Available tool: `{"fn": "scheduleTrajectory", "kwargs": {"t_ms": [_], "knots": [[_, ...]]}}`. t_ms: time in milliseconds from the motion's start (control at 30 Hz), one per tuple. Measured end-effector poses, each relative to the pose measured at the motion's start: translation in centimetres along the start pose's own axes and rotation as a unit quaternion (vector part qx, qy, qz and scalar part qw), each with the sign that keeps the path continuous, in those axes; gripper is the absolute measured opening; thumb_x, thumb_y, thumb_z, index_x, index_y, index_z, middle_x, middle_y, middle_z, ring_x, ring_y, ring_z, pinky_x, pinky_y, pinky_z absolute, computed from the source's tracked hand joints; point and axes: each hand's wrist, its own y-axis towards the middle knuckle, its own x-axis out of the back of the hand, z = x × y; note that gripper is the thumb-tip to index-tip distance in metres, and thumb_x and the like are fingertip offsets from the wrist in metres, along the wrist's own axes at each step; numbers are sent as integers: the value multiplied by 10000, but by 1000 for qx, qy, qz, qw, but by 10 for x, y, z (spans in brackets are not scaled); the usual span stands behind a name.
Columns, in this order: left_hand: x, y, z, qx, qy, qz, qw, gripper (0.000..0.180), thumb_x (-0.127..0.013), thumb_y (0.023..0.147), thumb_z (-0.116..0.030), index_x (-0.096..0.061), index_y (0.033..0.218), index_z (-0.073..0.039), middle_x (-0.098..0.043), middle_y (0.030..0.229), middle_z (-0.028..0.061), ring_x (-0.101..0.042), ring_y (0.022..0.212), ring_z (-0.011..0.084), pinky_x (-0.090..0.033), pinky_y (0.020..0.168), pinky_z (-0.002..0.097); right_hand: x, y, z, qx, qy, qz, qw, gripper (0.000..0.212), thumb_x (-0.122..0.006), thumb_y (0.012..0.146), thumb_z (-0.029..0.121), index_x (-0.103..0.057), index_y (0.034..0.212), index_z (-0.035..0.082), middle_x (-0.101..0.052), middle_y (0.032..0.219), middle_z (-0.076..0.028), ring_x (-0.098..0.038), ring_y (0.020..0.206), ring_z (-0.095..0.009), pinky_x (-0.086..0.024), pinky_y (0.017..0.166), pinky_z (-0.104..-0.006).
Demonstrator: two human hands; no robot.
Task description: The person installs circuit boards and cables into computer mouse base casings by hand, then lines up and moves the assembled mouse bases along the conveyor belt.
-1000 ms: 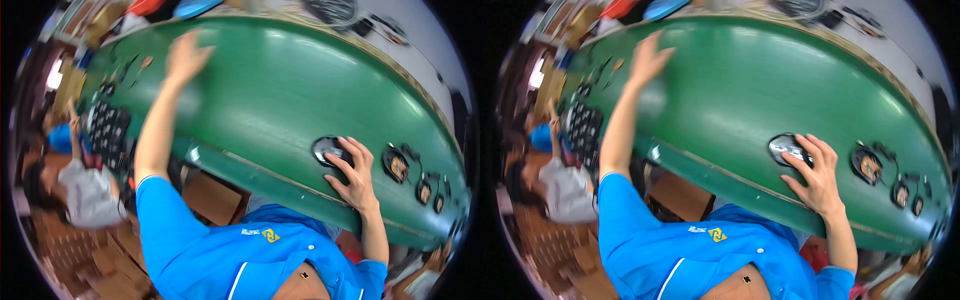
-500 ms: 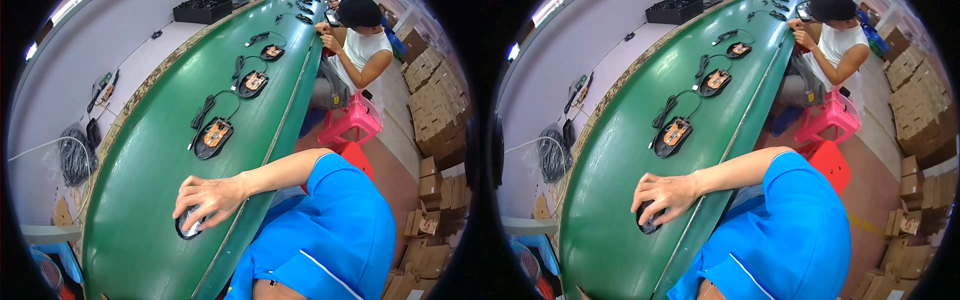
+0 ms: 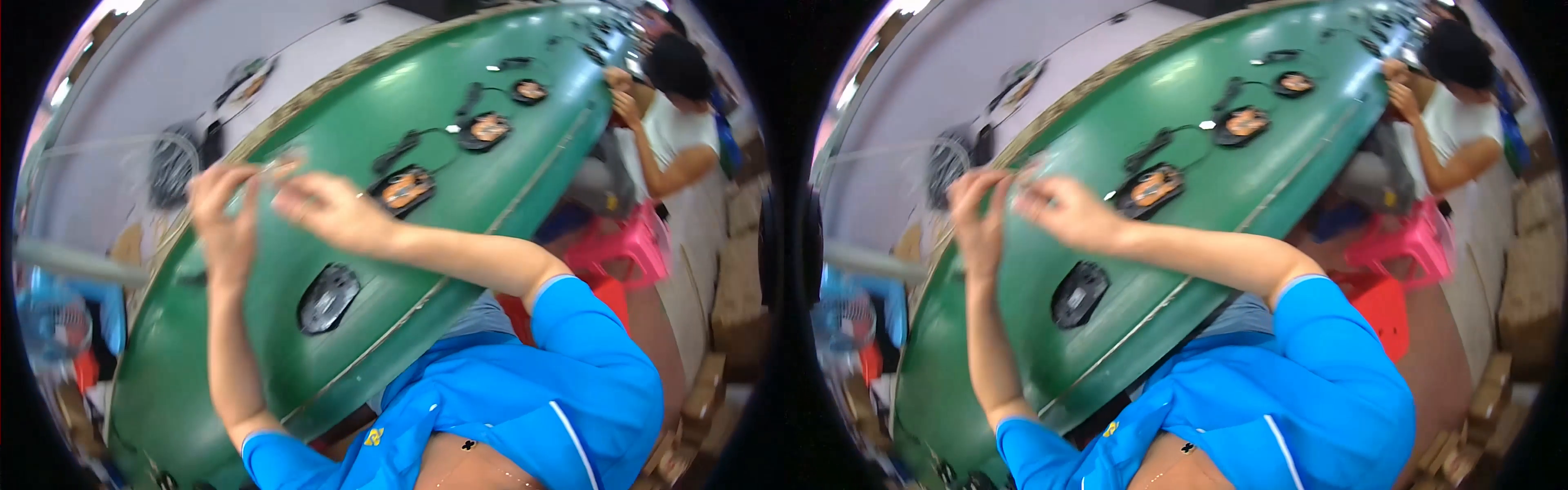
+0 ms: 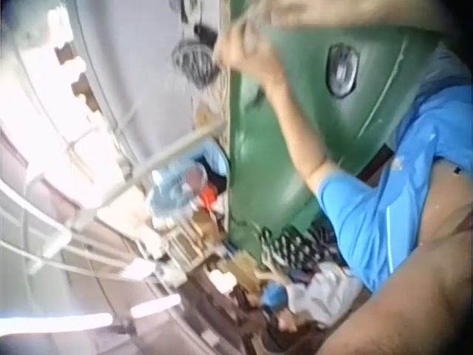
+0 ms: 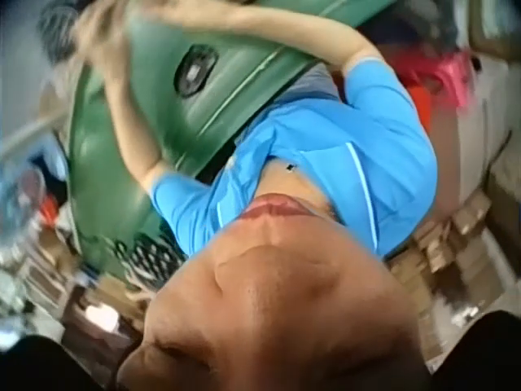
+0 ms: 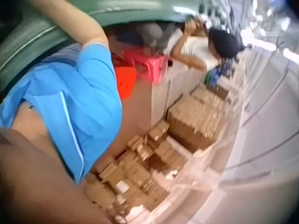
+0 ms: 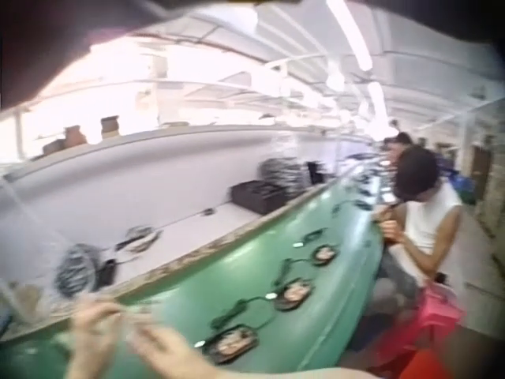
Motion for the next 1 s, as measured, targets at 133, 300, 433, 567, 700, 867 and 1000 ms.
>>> {"fn": "scheduleTrajectory", "kwargs": {"t_ms": [133,300,433,567,700,867,1000], "knots": [[-27,10,-44,-50,-41,-69,996,118,-753,815,-52,-748,921,-104,-608,896,15,-506,840,188,-413,796,327,13,2,-2,75,124,-96,985,311,-591,1064,248,-637,1253,6,-687,1156,-66,-619,1002,-95,-518,878,-230],[-36,8,-64,-53,-58,-97,992,130,-761,812,-41,-752,922,-110,-608,904,18,-510,813,181,-416,759,310,18,-1,3,158,168,-119,966,220,-604,1056,210,-647,1138,10,-690,1085,-69,-635,969,-112,-522,869,-233],[-41,0,-66,-128,-44,-87,987,194,-764,832,-56,-734,1020,-93,-615,926,24,-532,843,169,-428,768,301,23,6,15,113,273,-161,942,105,-680,982,104,-639,1052,37,-681,887,-44,-586,759,-99,-484,666,-227],[-16,-12,-70,22,-172,-99,980,295,-775,858,-84,-691,1140,-62,-635,977,43,-555,868,168,-452,777,297,36,0,13,188,109,-69,974,140,-687,937,39,-644,1069,55,-683,891,-40,-592,757,-104,-496,663,-249],[-4,-30,-95,157,-325,-71,930,388,-779,885,-121,-639,1234,-28,-653,1036,73,-589,899,181,-484,805,298,39,0,13,344,-140,-64,926,199,-687,925,14,-644,1116,48,-683,907,-41,-606,766,-120,-503,659,-255],[-2,-58,-97,262,-506,-80,818,466,-774,914,-169,-586,1308,-6,-671,1127,126,-642,993,232,-521,890,315,23,-7,13,393,-236,-42,888,243,-689,924,13,-657,1164,32,-678,907,-38,-606,763,-131,-482,646,-250],[13,-73,-77,286,-609,-106,732,491,-761,929,-195,-561,1338,-10,-674,1187,168,-664,1096,289,-535,968,346,22,-12,8,270,-112,59,955,247,-693,921,14,-683,1167,31,-667,888,-31,-581,740,-125,-450,634,-246]]}}
